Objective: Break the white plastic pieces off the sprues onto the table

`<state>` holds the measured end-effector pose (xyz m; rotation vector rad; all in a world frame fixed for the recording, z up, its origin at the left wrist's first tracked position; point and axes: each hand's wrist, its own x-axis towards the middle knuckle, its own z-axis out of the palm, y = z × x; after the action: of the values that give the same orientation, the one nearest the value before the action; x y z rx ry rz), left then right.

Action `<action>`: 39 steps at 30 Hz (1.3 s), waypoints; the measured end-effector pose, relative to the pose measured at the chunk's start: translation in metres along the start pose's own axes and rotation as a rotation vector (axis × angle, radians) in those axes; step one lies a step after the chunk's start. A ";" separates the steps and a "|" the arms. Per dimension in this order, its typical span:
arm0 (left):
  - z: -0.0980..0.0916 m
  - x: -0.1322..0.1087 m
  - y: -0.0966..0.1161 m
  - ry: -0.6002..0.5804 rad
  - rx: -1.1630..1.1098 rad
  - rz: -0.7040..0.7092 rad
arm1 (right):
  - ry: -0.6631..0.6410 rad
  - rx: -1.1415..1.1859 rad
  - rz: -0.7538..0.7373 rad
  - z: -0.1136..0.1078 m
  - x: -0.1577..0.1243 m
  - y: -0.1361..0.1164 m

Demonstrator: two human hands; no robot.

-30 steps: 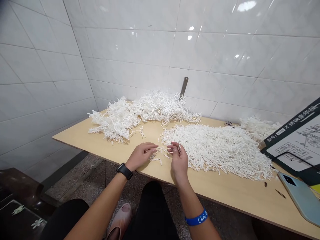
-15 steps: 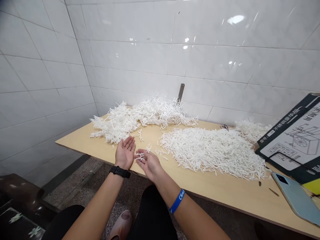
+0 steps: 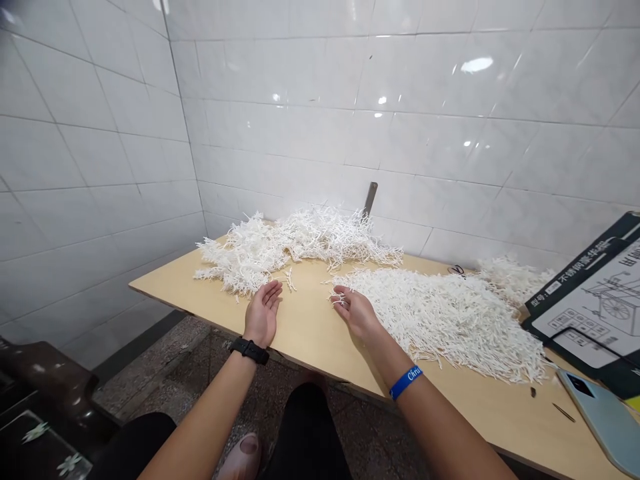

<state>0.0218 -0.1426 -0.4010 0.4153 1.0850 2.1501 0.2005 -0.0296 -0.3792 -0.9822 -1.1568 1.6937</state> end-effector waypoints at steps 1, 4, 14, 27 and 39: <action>0.000 0.000 0.000 0.002 -0.006 -0.002 | -0.053 0.008 0.015 0.003 -0.005 -0.001; 0.000 0.000 -0.001 -0.002 -0.034 -0.001 | -0.192 0.030 0.057 0.013 -0.019 -0.005; 0.002 -0.004 -0.003 -0.029 0.019 0.026 | -0.451 -0.408 -0.229 0.038 -0.068 -0.039; 0.005 0.000 -0.016 -0.133 0.140 0.027 | -0.008 -1.384 -0.378 0.052 0.036 -0.082; -0.003 0.007 -0.018 0.062 0.155 0.043 | -0.512 -1.552 -0.621 0.115 0.039 0.010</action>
<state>0.0235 -0.1318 -0.4173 0.4485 1.2944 2.1356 0.0792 -0.0293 -0.3636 -0.7760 -2.8588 0.2766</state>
